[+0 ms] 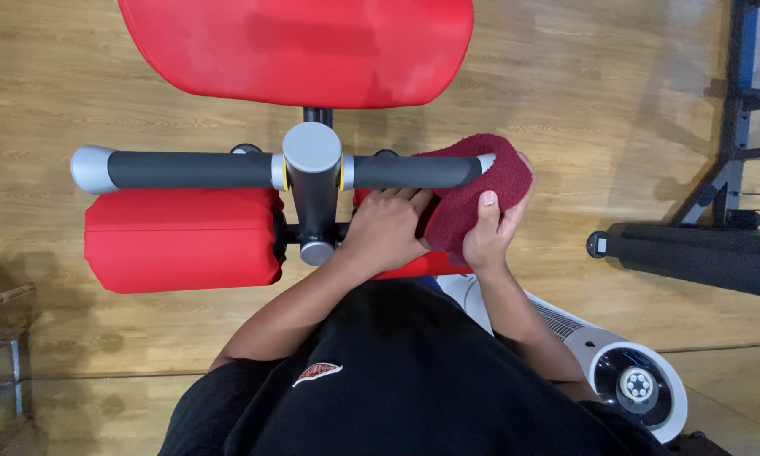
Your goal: Cleaning the red padding and structural components of a gym machine using a red cloth.
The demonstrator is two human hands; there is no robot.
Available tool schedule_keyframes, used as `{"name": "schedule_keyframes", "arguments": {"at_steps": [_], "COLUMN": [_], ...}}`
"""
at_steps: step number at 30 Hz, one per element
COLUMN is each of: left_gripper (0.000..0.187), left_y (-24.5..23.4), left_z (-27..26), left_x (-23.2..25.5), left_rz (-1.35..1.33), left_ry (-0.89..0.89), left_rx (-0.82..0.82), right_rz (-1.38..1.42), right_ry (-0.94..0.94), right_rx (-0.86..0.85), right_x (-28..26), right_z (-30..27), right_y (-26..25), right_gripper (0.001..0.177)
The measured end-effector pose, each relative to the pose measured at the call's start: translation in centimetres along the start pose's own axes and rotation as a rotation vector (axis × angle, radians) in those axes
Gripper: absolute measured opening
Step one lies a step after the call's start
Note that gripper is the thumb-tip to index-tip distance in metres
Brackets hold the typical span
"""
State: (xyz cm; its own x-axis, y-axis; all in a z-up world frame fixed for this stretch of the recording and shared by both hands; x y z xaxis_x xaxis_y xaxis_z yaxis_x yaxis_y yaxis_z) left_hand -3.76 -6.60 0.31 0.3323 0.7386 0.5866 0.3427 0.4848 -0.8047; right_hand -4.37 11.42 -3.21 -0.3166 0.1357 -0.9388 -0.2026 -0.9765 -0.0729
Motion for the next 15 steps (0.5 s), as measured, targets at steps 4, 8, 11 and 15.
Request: {"name": "schedule_keyframes", "arguments": {"at_steps": [4,8,11,15], "left_gripper": [0.061,0.051,0.047,0.044], "left_y": [-2.2,-3.9,-3.8,-4.1], "left_z": [0.3,0.5,0.6,0.8], "left_x": [0.7,1.1,1.0,1.3], "left_rz": [-0.039,-0.045,-0.021,-0.026], "left_ry": [-0.013,-0.013,-0.001,-0.037], "left_rx": [-0.004,0.057,0.082,0.063], "right_rz": [0.005,0.102,0.172,0.204], "right_ry": [-0.015,-0.030,-0.052,-0.078], "right_rx": [0.006,0.033,0.026,0.007], "right_x": [-0.4,0.3,0.6,0.9], "right_z": [0.7,1.2,2.0,2.5], "right_y": [0.1,0.2,0.3,0.3], "right_gripper": [0.054,0.058,0.057,0.057]}}
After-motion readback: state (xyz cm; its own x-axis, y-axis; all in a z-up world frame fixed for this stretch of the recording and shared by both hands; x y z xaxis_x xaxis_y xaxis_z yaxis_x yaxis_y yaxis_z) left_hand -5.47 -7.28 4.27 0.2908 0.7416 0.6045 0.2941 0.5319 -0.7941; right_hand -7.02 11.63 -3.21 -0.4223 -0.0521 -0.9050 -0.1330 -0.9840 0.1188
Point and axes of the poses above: each hand's wrist, its own z-axis towards the middle knuckle, its own y-axis out of the palm, x = y × z, the point moved 1 cm from there along z, towards the middle knuckle, and after that the axes turned 5 degrees about z, right-handed, at the moved point
